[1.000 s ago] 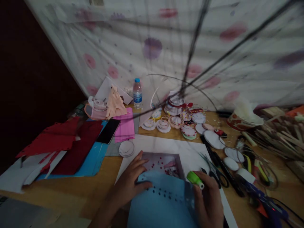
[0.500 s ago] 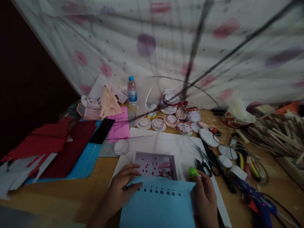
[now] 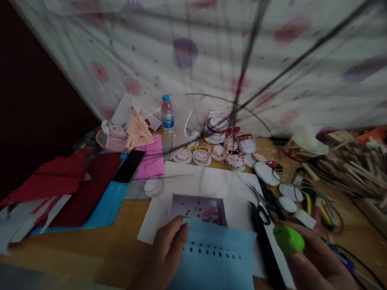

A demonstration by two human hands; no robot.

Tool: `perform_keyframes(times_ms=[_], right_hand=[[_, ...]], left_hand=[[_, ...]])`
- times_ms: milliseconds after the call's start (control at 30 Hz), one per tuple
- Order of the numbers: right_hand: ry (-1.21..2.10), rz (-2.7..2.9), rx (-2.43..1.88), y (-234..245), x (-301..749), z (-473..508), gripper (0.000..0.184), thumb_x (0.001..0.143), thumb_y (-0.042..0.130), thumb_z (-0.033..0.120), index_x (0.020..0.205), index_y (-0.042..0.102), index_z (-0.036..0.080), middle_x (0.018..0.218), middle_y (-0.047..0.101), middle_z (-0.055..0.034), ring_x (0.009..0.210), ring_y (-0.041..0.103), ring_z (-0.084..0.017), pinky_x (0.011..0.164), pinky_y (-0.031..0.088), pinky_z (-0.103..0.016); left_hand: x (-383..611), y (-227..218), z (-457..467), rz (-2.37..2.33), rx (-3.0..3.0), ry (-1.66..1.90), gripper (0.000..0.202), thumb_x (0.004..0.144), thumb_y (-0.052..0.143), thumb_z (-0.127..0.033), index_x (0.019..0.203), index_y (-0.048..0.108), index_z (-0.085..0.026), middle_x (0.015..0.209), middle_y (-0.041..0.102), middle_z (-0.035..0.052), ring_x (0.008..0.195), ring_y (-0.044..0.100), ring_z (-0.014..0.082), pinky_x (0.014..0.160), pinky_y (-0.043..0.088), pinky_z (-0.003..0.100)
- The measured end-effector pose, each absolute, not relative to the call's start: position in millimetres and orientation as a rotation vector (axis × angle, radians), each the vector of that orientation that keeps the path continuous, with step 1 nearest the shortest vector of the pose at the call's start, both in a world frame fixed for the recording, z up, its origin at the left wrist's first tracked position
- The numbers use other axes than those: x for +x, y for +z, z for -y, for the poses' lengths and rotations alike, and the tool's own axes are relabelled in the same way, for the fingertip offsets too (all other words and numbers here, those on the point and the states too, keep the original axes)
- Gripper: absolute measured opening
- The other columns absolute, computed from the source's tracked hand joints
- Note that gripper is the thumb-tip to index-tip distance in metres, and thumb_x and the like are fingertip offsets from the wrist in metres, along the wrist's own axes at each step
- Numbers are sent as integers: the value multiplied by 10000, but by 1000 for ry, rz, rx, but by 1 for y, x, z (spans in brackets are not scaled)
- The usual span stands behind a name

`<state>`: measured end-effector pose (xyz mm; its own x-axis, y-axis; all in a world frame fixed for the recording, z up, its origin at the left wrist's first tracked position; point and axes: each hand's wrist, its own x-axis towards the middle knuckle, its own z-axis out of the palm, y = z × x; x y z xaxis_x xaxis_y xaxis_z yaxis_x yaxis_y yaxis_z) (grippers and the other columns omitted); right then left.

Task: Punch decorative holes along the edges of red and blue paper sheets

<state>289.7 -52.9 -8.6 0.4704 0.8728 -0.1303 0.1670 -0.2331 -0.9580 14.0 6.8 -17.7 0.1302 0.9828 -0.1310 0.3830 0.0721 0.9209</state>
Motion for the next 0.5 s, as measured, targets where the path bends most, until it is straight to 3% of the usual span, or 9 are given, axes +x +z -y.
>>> perform_keyframes(times_ms=[100,233,333,500], right_hand=[[1094,1116,-1413,12,264,29,370,678,760,341,1015,616,291,898,696,-27,746,666,-207,626,556,-257],[1380,1236,-1193,26,225,-7,307,695,759,242,958,601,262,838,650,0,768,642,-161,670,546,-238],[1434,1277,-1205,25,213,-19,339,690,745,195,986,588,245,871,643,0,819,643,-155,753,550,-258],[1488,1436,-1248,23,215,-27,363,737,696,197,1078,577,228,983,664,-25,910,660,-171,853,538,-293]], left_hand=[[30,-17,-1,-1436,1401,799,270,855,536,-435,959,669,-224,879,686,46,831,623,213,740,498,260],[40,-10,0,-1338,1304,790,262,872,516,-444,909,629,-211,702,629,3,647,580,166,591,465,216],[37,-7,-3,-1353,1350,821,272,887,495,-435,808,603,-198,614,567,-21,556,524,136,508,411,189],[27,-12,-2,-1401,1574,857,249,929,432,-350,865,620,-200,681,619,5,613,580,152,578,446,211]])
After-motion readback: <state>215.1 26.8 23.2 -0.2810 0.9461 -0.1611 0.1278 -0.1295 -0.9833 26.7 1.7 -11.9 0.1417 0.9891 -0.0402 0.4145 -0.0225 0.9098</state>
